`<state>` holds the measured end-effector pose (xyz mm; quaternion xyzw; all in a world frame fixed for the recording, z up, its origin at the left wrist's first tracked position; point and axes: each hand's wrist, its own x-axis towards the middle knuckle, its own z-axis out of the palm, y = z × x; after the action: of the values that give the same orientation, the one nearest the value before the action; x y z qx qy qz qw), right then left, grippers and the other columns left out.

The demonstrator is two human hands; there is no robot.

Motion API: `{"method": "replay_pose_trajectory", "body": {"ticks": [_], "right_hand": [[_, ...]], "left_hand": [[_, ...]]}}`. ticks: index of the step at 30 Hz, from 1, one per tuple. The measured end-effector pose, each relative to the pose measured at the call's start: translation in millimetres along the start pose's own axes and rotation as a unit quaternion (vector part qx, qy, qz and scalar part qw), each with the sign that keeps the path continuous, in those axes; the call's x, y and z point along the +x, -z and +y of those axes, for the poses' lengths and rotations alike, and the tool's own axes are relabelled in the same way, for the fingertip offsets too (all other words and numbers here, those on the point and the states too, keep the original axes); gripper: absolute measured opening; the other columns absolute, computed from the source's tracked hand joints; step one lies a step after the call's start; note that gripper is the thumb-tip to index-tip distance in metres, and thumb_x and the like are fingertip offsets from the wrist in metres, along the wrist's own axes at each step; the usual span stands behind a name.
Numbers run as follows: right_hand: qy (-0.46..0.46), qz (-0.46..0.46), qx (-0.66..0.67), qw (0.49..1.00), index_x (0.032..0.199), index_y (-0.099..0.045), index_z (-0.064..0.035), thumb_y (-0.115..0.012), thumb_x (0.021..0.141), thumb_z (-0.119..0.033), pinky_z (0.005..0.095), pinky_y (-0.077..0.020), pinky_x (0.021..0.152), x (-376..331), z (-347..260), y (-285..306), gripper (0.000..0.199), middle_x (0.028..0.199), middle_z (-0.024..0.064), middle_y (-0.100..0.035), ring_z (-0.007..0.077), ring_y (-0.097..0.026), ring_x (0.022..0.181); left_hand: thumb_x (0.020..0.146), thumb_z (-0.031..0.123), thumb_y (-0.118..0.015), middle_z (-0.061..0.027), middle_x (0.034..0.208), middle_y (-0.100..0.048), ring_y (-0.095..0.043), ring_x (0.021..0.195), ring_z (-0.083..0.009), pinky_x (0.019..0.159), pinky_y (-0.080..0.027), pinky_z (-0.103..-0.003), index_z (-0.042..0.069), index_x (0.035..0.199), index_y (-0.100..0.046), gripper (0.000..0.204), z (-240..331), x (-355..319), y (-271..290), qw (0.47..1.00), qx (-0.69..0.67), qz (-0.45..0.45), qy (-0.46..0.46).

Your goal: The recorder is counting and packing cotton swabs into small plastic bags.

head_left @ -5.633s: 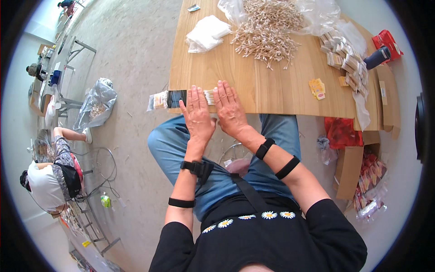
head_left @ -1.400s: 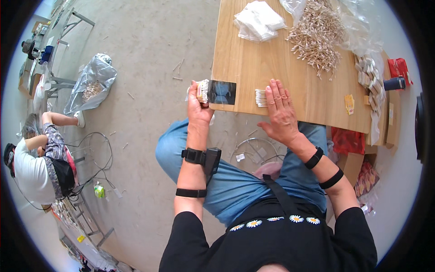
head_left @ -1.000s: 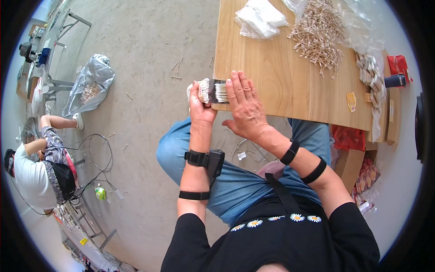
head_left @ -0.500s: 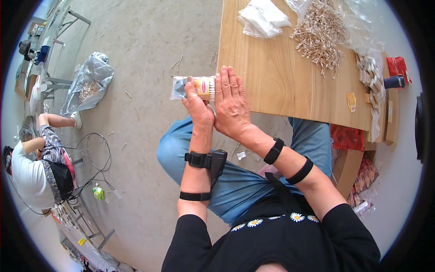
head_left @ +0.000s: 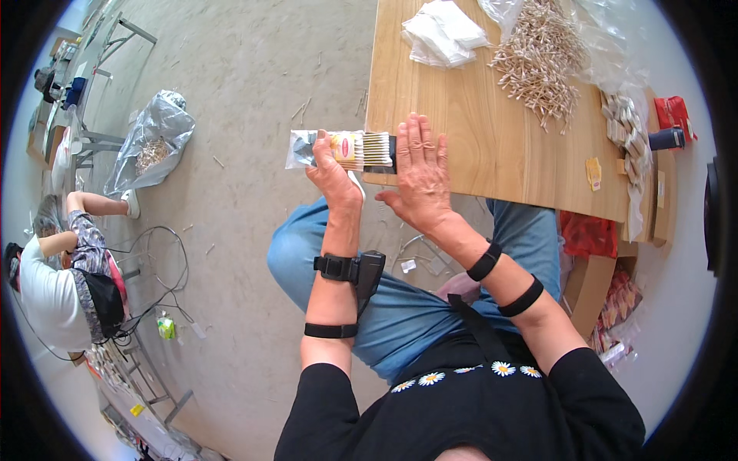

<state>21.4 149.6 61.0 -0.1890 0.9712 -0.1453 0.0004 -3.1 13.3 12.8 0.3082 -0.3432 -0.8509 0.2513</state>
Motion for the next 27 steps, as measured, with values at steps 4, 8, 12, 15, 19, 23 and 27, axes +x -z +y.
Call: {"method": "replay_pose_trajectory", "body": {"ticks": [4, 8, 12, 15, 19, 23, 27], "right_hand": [[-0.013, -0.002, 0.004, 1.0, 0.15, -0.019, 0.0069, -0.086, 0.061, -0.043, 0.0534, -0.0079, 0.119, 3.9, -14.6, -3.5, 0.122, 0.159, 0.0242, -0.014, 0.0359, -0.006, 0.15], [-0.008, -0.002, -0.003, 1.0, 0.149, -0.02, 0.0074, -0.086, 0.061, -0.044, 0.0534, -0.008, 0.119, 4.2, -15.9, -5.2, 0.121, 0.159, 0.0244, -0.013, 0.0358, -0.006, 0.15], [-0.008, -0.002, 0.007, 1.0, 0.149, -0.021, 0.0081, -0.083, 0.064, -0.038, 0.0537, -0.0076, 0.119, 7.5, -22.7, -6.3, 0.115, 0.158, 0.0248, -0.015, 0.0362, -0.007, 0.15], [-0.002, 0.016, 0.014, 1.0, 0.148, -0.023, 0.0094, -0.078, 0.068, -0.032, 0.054, -0.0071, 0.119, 10.2, -28.5, -11.0, 0.105, 0.158, 0.0253, -0.016, 0.0365, -0.008, 0.15], [0.003, 0.057, -0.021, 0.998, 0.146, -0.026, 0.0109, -0.069, 0.075, -0.027, 0.0541, -0.0065, 0.119, 14.6, -33.3, -22.4, 0.092, 0.157, 0.0256, -0.018, 0.0369, -0.01, 0.15], [0.011, 0.035, -0.013, 0.999, 0.146, -0.027, 0.0105, -0.066, 0.078, -0.025, 0.0538, -0.0066, 0.119, 17.4, -38.4, -20.3, 0.086, 0.157, 0.0249, -0.019, 0.0366, -0.011, 0.15], [0.048, 0.026, -0.023, 0.998, 0.146, -0.03, 0.0077, -0.06, 0.084, -0.028, 0.0533, -0.0055, 0.12, 20.0, -36.6, -20.8, 0.078, 0.158, 0.0224, -0.019, 0.0349, -0.011, 0.15]], "left_hand": [[0.091, 0.019, -0.063, -0.0028, 0.092, -0.062, -0.065, 0.08, -0.014, 0.071, -0.057, -0.031, 0.004, 0.103, -0.06, 0.019, -1.0, -0.2, -1.3, 1.0, 0.003, 0.003, 0.003], [0.091, 0.019, -0.062, -0.0034, 0.092, -0.063, -0.066, 0.08, -0.0144, 0.071, -0.058, -0.031, 0.003, 0.102, -0.06, 0.02, -1.7, 0.1, 0.0, 1.0, 0.005, 0.008, -0.003], [0.092, 0.02, -0.062, -0.0043, 0.093, -0.063, -0.066, 0.08, -0.0148, 0.071, -0.058, -0.032, 0.003, 0.102, -0.059, 0.021, -3.8, 2.5, 1.8, 1.0, 0.016, 0.004, -0.01], [0.092, 0.021, -0.061, -0.0045, 0.092, -0.063, -0.066, 0.079, -0.015, 0.07, -0.058, -0.031, 0.003, 0.101, -0.059, 0.021, -2.2, 0.3, -0.7, 1.0, 0.024, 0.004, -0.009], [0.092, 0.022, -0.061, -0.0034, 0.089, -0.062, -0.065, 0.078, -0.0145, 0.069, -0.058, -0.031, 0.004, 0.099, -0.058, 0.02, 0.1, -2.0, -4.6, 1.0, 0.021, 0.008, -0.009], [0.092, 0.023, -0.061, -0.0029, 0.09, -0.062, -0.065, 0.078, -0.0141, 0.069, -0.058, -0.031, 0.004, 0.1, -0.058, 0.021, -1.0, -1.4, -1.4, 1.0, 0.008, 0.006, 0.004], [0.092, 0.026, -0.061, -0.0031, 0.094, -0.062, -0.065, 0.081, -0.0142, 0.07, -0.057, -0.031, 0.005, 0.101, -0.058, 0.023, -3.0, 0.4, 2.0, 1.0, 0.013, 0.001, 0.025]]}}
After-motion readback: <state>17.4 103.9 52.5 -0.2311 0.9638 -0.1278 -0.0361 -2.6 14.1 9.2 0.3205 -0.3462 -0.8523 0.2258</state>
